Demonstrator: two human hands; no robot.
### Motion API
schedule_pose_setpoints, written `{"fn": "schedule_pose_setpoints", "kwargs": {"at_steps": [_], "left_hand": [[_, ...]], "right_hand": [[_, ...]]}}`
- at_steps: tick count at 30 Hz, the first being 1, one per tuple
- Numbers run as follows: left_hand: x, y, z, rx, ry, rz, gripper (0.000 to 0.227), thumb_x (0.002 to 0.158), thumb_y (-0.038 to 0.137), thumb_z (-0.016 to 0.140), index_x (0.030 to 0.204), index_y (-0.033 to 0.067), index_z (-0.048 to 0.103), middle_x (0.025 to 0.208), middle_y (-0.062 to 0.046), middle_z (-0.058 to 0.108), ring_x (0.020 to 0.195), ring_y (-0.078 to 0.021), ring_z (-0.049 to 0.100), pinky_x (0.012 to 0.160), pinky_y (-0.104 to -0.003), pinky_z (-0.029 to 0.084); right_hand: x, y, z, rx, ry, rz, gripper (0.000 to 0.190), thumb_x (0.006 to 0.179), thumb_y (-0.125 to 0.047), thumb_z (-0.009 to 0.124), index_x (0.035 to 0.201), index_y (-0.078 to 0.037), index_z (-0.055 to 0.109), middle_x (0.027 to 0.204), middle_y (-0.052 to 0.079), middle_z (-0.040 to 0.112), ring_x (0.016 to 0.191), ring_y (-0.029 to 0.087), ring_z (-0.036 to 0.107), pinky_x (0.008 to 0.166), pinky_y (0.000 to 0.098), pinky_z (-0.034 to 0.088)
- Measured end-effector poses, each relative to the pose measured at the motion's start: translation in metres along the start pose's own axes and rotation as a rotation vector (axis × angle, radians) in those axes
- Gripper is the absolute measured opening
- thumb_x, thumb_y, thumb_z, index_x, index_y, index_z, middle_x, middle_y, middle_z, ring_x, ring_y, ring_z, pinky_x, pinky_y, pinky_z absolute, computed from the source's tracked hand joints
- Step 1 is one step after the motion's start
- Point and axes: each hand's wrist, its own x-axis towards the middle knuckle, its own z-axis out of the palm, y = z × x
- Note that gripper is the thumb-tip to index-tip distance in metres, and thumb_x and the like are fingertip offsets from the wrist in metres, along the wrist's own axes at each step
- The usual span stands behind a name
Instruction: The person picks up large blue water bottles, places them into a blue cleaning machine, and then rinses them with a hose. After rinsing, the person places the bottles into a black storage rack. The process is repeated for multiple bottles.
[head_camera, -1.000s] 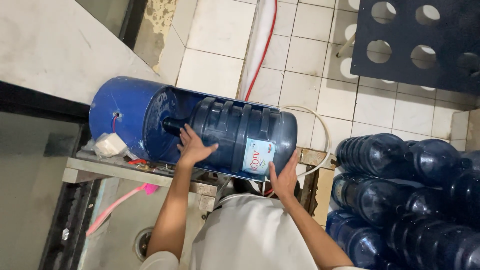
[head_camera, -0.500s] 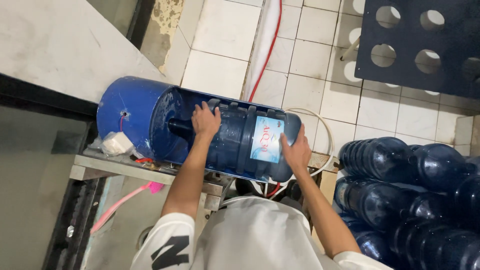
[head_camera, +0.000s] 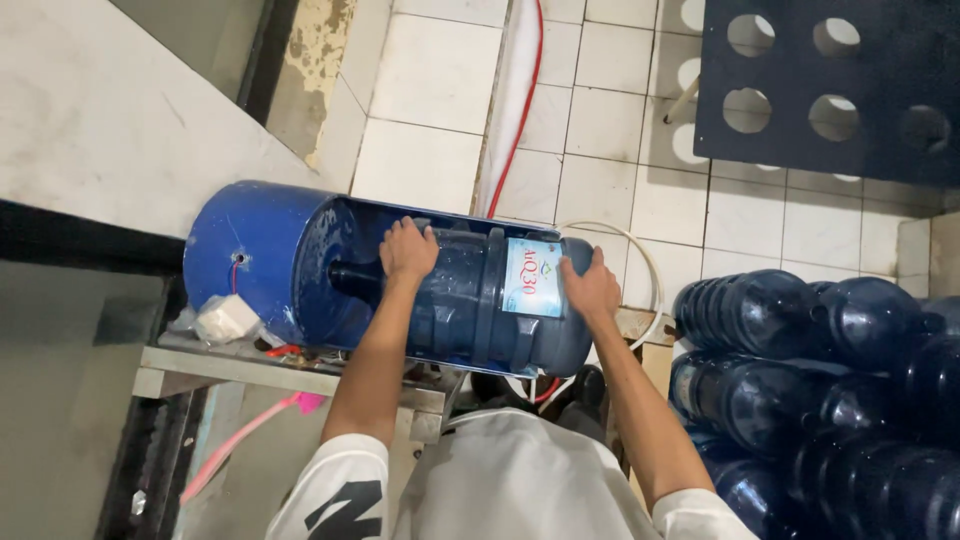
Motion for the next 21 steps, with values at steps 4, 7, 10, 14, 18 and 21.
{"fn": "schedule_pose_setpoints", "kwargs": {"at_steps": [4,7,10,14,18,21], "left_hand": [[-0.009,-0.002,-0.002,-0.036,0.06,0.049,0.044,0.098,0.036,0.057,0.12,-0.002,0.057,0.129,-0.021,0.061,0.122,-0.0401,0.057,0.099,-0.054,0.047],[-0.024,-0.009,0.001,-0.068,0.118,0.093,0.046,0.099,0.034,0.057,0.125,-0.0032,0.053,0.138,-0.025,0.055,0.126,-0.0431,0.054,0.101,-0.055,0.045],[-0.036,-0.019,0.002,-0.123,0.133,0.135,0.057,0.099,0.034,0.058,0.137,-0.0064,0.044,0.149,-0.035,0.04,0.131,-0.0493,0.046,0.106,-0.056,0.04],[-0.051,-0.037,-0.001,-0.178,0.039,0.182,0.07,0.1,0.034,0.057,0.147,-0.012,0.031,0.157,-0.039,0.027,0.145,-0.0516,0.03,0.118,-0.055,0.029],[-0.074,-0.048,-0.01,-0.198,-0.081,0.157,0.078,0.099,0.03,0.058,0.151,-0.0147,0.02,0.16,-0.037,0.02,0.149,-0.0496,0.021,0.121,-0.052,0.022],[-0.095,-0.053,-0.014,-0.216,-0.117,0.134,0.081,0.097,0.026,0.062,0.151,-0.0146,0.018,0.162,-0.034,0.015,0.151,-0.0479,0.017,0.122,-0.049,0.021]], "right_hand": [[-0.016,-0.001,-0.005,0.025,0.01,0.017,0.089,0.088,-0.061,0.06,0.154,-0.005,0.042,0.119,0.028,0.069,0.111,0.047,0.065,0.094,0.0535,0.051],[-0.035,0.002,-0.003,0.078,0.126,-0.042,0.087,0.088,-0.059,0.061,0.154,-0.006,0.042,0.124,0.027,0.066,0.11,0.047,0.064,0.092,0.0539,0.051],[-0.052,0.01,-0.002,0.133,0.192,-0.106,0.089,0.088,-0.057,0.062,0.156,-0.004,0.04,0.13,0.028,0.063,0.109,0.048,0.064,0.093,0.0535,0.051],[-0.074,0.016,0.007,0.224,0.273,-0.167,0.085,0.089,-0.049,0.065,0.156,-0.002,0.038,0.137,0.028,0.059,0.115,0.047,0.062,0.093,0.0526,0.051],[-0.1,0.031,0.02,0.286,0.341,-0.264,0.085,0.092,-0.042,0.067,0.157,0.001,0.033,0.144,0.033,0.051,0.126,0.049,0.056,0.099,0.0507,0.05],[-0.118,0.046,0.032,0.315,0.342,-0.319,0.086,0.093,-0.038,0.067,0.158,0.004,0.028,0.149,0.038,0.044,0.133,0.053,0.049,0.104,0.0505,0.048]]}}
